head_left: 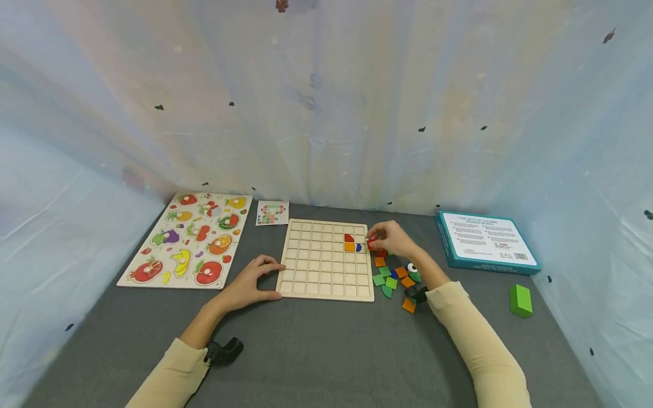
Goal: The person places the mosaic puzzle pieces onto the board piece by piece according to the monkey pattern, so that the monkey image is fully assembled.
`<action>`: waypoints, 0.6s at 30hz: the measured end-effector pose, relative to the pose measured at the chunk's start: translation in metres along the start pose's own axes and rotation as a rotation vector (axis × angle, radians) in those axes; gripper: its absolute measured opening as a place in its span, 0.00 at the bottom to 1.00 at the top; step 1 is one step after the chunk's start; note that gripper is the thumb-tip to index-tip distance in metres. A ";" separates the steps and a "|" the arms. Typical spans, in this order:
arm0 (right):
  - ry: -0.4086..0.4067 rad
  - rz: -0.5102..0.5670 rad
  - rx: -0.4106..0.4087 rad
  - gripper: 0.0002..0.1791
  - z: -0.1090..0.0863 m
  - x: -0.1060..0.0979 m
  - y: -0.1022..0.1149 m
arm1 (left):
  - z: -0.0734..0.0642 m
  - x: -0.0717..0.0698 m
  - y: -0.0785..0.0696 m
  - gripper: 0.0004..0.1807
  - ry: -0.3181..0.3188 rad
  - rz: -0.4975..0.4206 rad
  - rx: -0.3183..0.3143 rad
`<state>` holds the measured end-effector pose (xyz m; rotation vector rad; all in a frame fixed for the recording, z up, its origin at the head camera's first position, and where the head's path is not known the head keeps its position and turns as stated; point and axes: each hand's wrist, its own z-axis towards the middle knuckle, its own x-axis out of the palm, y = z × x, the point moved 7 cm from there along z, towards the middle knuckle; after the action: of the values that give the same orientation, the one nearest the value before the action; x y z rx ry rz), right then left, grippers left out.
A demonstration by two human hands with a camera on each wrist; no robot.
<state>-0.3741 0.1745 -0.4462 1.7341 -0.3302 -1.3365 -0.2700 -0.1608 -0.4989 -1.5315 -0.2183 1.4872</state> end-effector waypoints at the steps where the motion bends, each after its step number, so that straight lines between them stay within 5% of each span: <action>1: 0.050 0.005 -0.029 0.09 0.002 0.009 0.005 | 0.000 0.000 0.000 0.37 -0.001 0.001 0.000; 5: 0.168 0.030 -0.116 0.08 0.007 0.037 0.017 | 0.000 -0.001 -0.001 0.36 -0.004 0.002 0.002; 10: 0.100 -0.075 -0.143 0.08 0.007 0.049 0.025 | -0.002 0.000 -0.001 0.36 -0.004 -0.006 0.002; 14: -0.009 -0.246 -0.217 0.09 -0.002 0.045 0.033 | -0.002 0.000 0.000 0.36 -0.003 -0.011 0.002; 18: -0.040 -0.558 -0.359 0.12 -0.025 0.046 0.046 | -0.001 -0.001 0.000 0.36 -0.004 0.003 0.007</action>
<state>-0.3214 0.1295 -0.4393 1.5446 0.3851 -1.6982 -0.2691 -0.1619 -0.4989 -1.5243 -0.2129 1.4917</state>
